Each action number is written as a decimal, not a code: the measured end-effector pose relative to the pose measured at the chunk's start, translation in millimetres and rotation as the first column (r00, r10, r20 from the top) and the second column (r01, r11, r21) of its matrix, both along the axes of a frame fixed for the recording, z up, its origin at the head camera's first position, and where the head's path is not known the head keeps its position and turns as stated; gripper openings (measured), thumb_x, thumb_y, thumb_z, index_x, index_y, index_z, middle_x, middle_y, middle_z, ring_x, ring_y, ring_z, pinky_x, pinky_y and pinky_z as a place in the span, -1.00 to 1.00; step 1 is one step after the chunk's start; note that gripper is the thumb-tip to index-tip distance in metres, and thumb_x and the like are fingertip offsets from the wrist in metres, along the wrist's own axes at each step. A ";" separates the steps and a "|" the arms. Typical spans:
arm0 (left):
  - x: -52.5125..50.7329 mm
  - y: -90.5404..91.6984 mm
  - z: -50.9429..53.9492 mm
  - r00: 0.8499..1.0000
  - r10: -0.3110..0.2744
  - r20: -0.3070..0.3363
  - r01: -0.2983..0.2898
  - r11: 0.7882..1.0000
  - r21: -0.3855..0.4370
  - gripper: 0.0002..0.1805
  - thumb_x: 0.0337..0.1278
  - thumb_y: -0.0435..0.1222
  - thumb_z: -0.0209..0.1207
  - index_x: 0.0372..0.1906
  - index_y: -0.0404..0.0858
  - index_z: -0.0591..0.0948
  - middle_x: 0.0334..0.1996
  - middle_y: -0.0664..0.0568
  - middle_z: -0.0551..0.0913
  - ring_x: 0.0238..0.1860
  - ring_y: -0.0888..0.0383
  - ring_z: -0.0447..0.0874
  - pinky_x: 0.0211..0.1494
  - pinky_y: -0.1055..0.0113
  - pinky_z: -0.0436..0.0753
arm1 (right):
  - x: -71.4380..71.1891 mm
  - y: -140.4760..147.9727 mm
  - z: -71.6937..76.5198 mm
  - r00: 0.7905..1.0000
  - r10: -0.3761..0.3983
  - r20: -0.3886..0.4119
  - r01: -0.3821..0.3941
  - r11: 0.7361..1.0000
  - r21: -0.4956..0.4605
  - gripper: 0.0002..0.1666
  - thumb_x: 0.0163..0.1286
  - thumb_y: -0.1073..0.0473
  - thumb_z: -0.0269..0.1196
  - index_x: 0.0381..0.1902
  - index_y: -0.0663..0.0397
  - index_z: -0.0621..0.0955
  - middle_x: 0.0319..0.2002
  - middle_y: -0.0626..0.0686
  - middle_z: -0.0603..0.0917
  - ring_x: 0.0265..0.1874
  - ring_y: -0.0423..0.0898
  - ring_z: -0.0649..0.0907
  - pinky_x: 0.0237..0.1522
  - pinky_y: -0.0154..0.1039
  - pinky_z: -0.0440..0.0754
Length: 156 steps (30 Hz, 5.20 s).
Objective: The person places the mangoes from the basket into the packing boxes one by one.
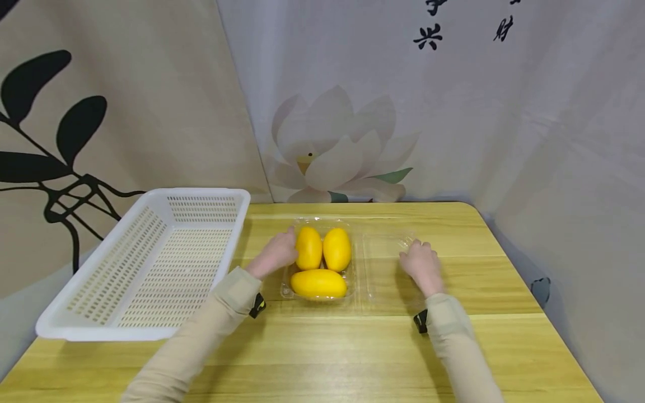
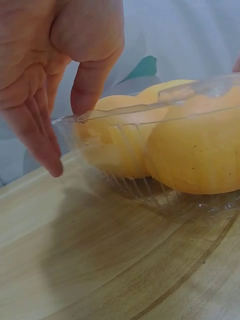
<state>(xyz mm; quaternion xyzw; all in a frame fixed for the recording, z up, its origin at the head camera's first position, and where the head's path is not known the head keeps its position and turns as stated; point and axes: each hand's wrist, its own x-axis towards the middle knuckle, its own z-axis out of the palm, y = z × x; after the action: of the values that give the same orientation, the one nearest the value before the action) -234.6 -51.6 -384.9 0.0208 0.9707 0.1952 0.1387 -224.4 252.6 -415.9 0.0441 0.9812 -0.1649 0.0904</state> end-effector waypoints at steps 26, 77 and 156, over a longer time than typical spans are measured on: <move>-2.7 0.5 1.3 0.999 -0.037 0.007 0.037 0.999 0.000 -0.31 0.12 -0.53 0.01 0.37 -0.58 0.10 -0.32 -0.23 0.58 -0.62 0.15 0.36 -0.66 0.50 0.36 | 1.1 38.6 51.7 0.991 0.137 -0.007 -0.137 0.989 -0.064 -0.47 0.28 0.29 -0.06 0.11 0.64 0.36 -0.01 0.53 0.53 -0.29 0.17 0.62 -0.32 -0.09 0.57; 24.9 -38.9 29.4 0.972 -0.147 0.181 0.113 0.976 0.185 -0.27 0.47 0.08 -0.40 -0.21 -0.44 0.59 -0.56 -0.14 0.66 -0.55 0.06 0.61 -0.26 0.24 0.66 | 15.0 -81.3 27.8 0.929 0.222 -0.297 -0.324 0.874 -0.361 -0.26 0.49 -0.09 -0.03 0.38 0.36 0.21 0.40 0.36 0.20 0.37 0.32 0.23 0.36 0.23 0.22; -55.3 -19.3 -22.6 0.888 0.316 0.334 -0.457 0.524 0.719 -0.73 0.27 -0.30 -0.02 -0.57 -0.26 0.42 -0.69 0.06 0.36 -0.66 0.19 0.30 -0.47 0.34 0.36 | 15.6 -91.8 -0.3 0.970 0.199 -0.142 -0.241 0.875 -0.420 -0.14 0.50 -0.22 -0.15 0.46 0.31 0.03 0.36 0.39 0.27 0.26 0.29 0.41 0.29 0.18 0.36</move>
<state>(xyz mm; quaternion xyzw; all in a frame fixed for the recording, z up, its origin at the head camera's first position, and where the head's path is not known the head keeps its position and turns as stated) -289.9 -70.9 -407.4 -0.1535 0.7523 0.6237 0.1467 -208.8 160.8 -416.2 -0.0968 0.9215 -0.3696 0.0699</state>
